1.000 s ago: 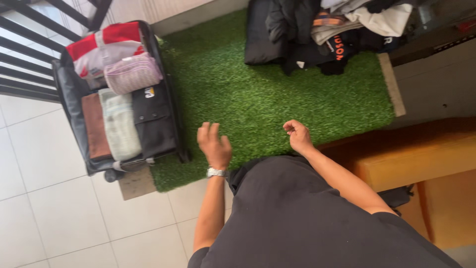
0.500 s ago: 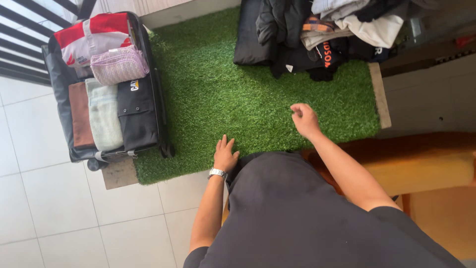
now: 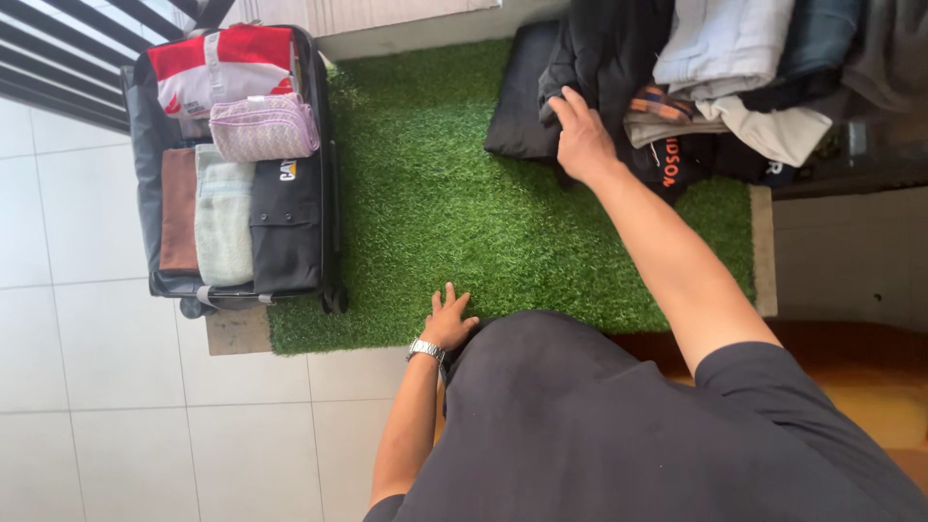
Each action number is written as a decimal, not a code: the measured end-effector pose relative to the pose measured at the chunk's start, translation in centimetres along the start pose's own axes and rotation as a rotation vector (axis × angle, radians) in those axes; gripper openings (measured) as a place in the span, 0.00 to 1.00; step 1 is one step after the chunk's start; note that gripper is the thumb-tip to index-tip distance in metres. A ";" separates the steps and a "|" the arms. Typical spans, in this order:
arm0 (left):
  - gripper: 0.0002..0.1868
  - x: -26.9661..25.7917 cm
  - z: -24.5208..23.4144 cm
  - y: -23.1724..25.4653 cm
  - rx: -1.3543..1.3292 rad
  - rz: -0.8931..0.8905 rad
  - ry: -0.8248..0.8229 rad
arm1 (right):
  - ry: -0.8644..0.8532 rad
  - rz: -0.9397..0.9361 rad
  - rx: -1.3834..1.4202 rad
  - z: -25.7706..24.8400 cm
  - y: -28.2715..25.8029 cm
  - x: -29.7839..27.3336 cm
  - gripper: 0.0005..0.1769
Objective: The person packs a suitcase by placing a brown rectangular object and folding a towel and a t-shirt into it.
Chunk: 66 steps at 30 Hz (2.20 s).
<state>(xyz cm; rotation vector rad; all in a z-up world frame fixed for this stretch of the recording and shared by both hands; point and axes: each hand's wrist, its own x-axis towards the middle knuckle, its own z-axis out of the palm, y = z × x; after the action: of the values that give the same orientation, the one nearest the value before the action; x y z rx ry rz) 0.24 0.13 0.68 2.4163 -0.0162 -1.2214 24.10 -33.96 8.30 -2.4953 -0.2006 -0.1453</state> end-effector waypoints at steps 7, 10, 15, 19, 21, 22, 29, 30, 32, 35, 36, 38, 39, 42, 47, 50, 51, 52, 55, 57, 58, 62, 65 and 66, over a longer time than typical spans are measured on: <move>0.37 -0.4 -0.9 0.7 -0.055 -0.029 -0.042 | -0.123 0.185 -0.060 -0.8 1.8 2.6 0.19; 0.37 -0.2 -0.9 0.9 -0.050 -0.041 -0.061 | -0.119 0.239 -0.103 -0.4 2.6 2.8 0.08; 0.38 0.8 -0.6 0.6 -0.037 -0.010 -0.004 | 0.130 0.016 0.103 -1.3 1.9 3.4 0.08; 0.39 2.2 -0.4 0.5 0.000 0.020 0.026 | 0.455 0.004 0.349 -5.6 0.1 7.0 0.07; 0.39 2.1 -0.6 0.4 -0.012 0.037 0.046 | 0.649 -0.214 0.216 -8.8 -0.7 8.1 0.05; 0.38 2.1 -1.0 0.6 -0.026 0.052 0.068 | 0.653 -0.215 0.214 -10.3 -1.2 8.1 0.05; 0.34 -2.3 -9.3 7.2 -0.476 0.505 0.400 | 0.251 -0.076 0.522 -18.2 -9.1 4.5 0.19; 0.34 -3.4 -10.9 8.8 -0.578 0.555 0.435 | 0.144 -0.028 0.584 -18.5 -10.6 3.8 0.23; 0.34 -6.0 -14.0 11.8 -0.670 0.622 0.522 | 0.082 -0.193 0.608 -18.7 -13.3 2.8 0.09; 0.40 -10.0 -17.1 15.6 -0.723 0.820 0.719 | -0.051 -0.396 0.506 -18.7 -16.8 0.6 0.06; 0.40 -11.2 -17.6 16.5 -0.724 0.820 0.723 | -0.117 -0.432 0.384 -18.4 -17.8 -0.4 0.07; 0.44 -12.7 -18.4 17.8 -0.555 0.943 0.911 | -0.248 -0.527 0.425 -17.3 -19.7 -2.1 0.08; 0.44 -13.0 -18.4 18.2 -0.554 0.946 0.913 | -0.336 -0.450 0.481 -16.5 -20.4 -3.2 0.08; 0.29 -13.0 -17.9 18.2 -0.453 0.839 0.815 | -0.460 -0.324 0.555 -14.8 -21.2 -5.5 0.07; 0.17 -12.7 -16.8 16.5 -0.471 0.732 0.664 | -0.606 -0.180 0.651 -13.4 -20.1 -7.7 0.13; 0.19 -12.6 -16.4 15.4 -0.468 0.704 0.641 | -0.700 -0.101 0.588 -12.2 -18.8 -9.2 0.22; 0.19 -12.5 -16.3 15.2 -0.466 0.705 0.645 | -0.732 -0.028 0.615 -11.8 -18.3 -9.9 0.30; 0.16 -12.3 -16.2 15.0 -0.465 0.587 0.692 | -0.763 0.046 0.641 -11.3 -17.8 -10.7 0.38; 0.11 -12.2 -15.5 14.4 -0.421 0.588 0.736 | -0.821 0.104 1.022 -9.0 -16.7 -13.0 0.39; 0.11 -12.2 -15.1 14.3 -0.377 0.706 0.732 | -0.842 0.142 0.922 -8.4 -15.7 -13.9 0.34; 0.10 -12.2 -14.8 14.4 -0.354 0.722 0.723 | -0.865 0.180 0.821 -8.1 -15.4 -14.2 0.30; 0.12 -12.7 -14.9 14.6 -0.364 0.661 0.653 | -0.780 0.214 0.597 -7.7 -15.0 -14.8 0.23; 0.12 -13.0 -15.1 14.7 -0.381 0.611 0.661 | -0.574 -0.045 0.416 -7.7 -15.1 -14.9 0.24; 0.12 -12.9 -15.3 14.7 -0.378 0.614 0.662 | -0.430 -0.131 0.397 -7.6 -15.2 -14.9 0.23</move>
<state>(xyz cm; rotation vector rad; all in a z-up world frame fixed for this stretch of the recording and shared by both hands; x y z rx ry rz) 6.77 -4.96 24.06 2.1192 -0.2775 -0.1209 6.30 -28.04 20.91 -2.0868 -0.5170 0.3499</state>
